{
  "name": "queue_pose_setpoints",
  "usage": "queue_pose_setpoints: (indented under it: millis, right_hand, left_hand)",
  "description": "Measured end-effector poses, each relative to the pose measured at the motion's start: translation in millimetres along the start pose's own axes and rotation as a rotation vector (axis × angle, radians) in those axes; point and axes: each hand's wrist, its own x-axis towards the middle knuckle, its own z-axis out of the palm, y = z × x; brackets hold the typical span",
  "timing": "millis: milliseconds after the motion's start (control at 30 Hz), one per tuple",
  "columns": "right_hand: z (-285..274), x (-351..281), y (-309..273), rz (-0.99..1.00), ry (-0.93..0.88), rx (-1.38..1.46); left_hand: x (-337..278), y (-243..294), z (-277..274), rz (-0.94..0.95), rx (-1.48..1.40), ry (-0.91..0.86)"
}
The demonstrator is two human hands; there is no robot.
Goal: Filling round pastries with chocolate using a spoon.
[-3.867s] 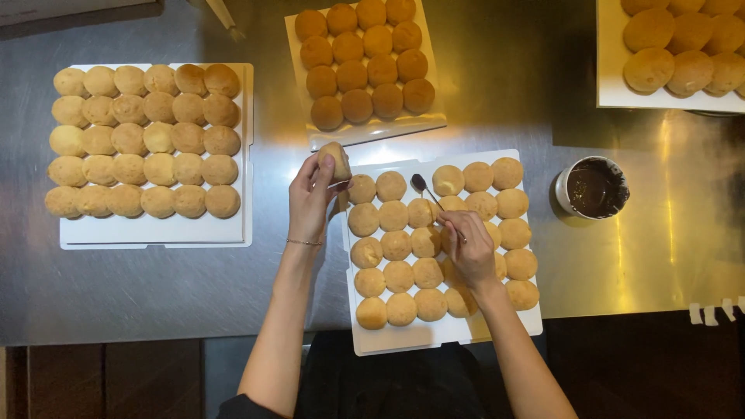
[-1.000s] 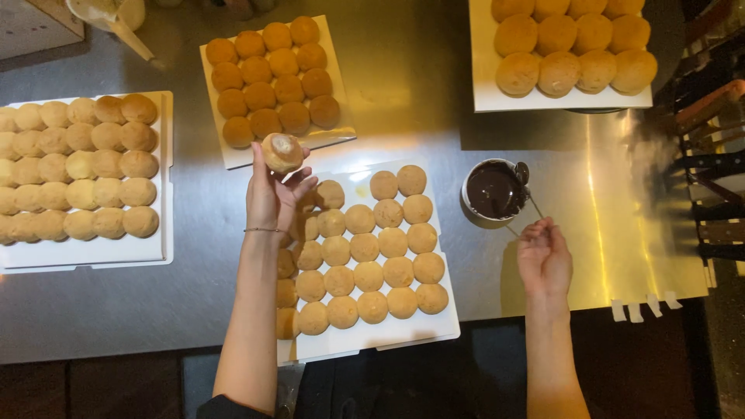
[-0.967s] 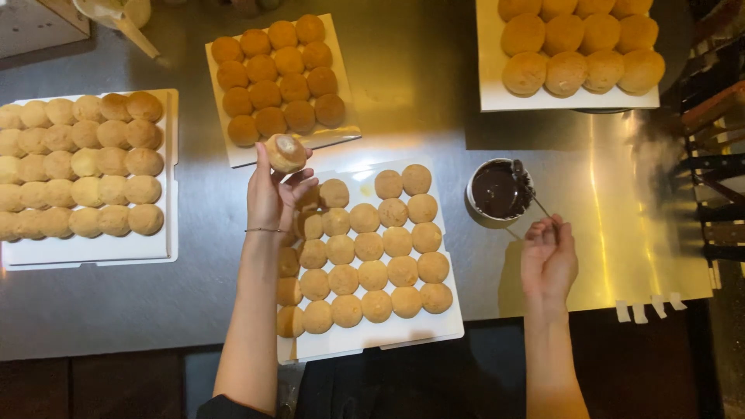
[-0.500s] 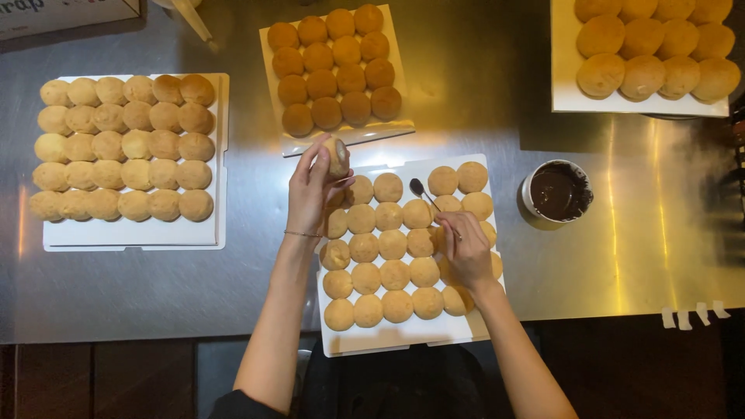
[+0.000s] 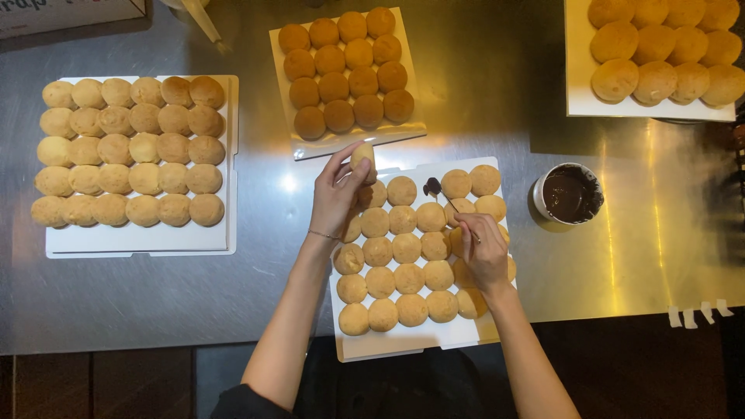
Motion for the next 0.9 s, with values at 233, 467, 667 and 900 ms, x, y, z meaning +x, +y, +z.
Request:
queue_pose_setpoints:
  millis: [233,467,667,900]
  right_hand:
    - [2,-12,9,0.163,0.116,0.079]
    - [4,-13,39,0.906,0.458,0.877]
    - [4,-56,108,1.252,0.541,1.466]
    - [-66,-60,131,1.196,0.628,1.455]
  left_hand:
    - [1,11,23,0.020,0.123,-0.026]
    - [10,10,35,0.165,0.448,-0.028]
    - [23,-11,58,0.238,0.667,-0.051]
    - [42,-61,71,0.270,1.206,-0.387]
